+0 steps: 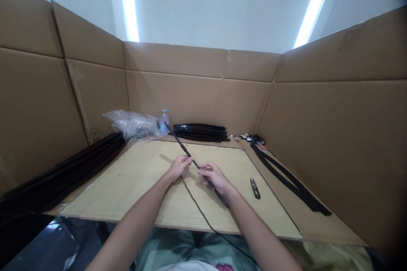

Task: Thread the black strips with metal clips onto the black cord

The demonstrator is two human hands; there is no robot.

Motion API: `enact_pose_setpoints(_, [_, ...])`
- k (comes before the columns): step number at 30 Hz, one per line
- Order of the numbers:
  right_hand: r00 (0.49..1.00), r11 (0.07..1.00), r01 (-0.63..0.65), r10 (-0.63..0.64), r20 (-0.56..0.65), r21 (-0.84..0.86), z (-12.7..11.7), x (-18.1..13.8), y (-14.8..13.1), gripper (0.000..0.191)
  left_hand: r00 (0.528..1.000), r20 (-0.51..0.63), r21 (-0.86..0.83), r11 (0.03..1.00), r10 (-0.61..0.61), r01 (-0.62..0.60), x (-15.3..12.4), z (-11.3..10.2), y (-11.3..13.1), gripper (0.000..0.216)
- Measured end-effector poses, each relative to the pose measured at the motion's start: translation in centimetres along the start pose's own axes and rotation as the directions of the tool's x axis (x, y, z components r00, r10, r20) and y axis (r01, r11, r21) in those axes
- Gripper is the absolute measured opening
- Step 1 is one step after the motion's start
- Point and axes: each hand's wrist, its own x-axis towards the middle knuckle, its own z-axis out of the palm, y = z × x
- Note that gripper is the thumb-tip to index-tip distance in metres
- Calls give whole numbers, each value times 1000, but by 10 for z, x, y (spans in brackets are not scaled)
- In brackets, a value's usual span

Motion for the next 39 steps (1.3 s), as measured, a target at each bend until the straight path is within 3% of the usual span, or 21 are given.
enact_pose_setpoints(5, [998, 999, -41, 41, -38, 6, 3, -1, 1, 46, 1000, 22, -76, 997, -12, 14, 0, 1, -2, 48])
enact_pose_setpoints(12, [997, 998, -1, 5, 76, -55, -2, 0, 0, 54, 999, 40, -120, 993, -14, 19, -1, 0, -3, 45])
enact_pose_setpoints(19, [998, 1000, -4, 2, 71, 29, 1, 1, -8, 38, 1000, -5, -173, 985, -25, 24, 1, 0, -4, 44])
enact_pose_setpoints(26, [995, 991, 73, -64, 80, -114, -6, 4, 0, 54, 998, 38, -218, 974, -46, 53, 1, -2, -4, 47])
enact_pose_setpoints(31, [992, 980, 69, -48, 116, -189, -6, 7, 0, 44, 993, 106, -206, 976, -48, 69, -2, -1, -1, 45])
enact_pose_setpoints(39, [988, 997, -2, 13, 154, -73, 2, -4, -3, 48, 997, 71, -144, 989, -23, 34, -1, -1, -1, 41])
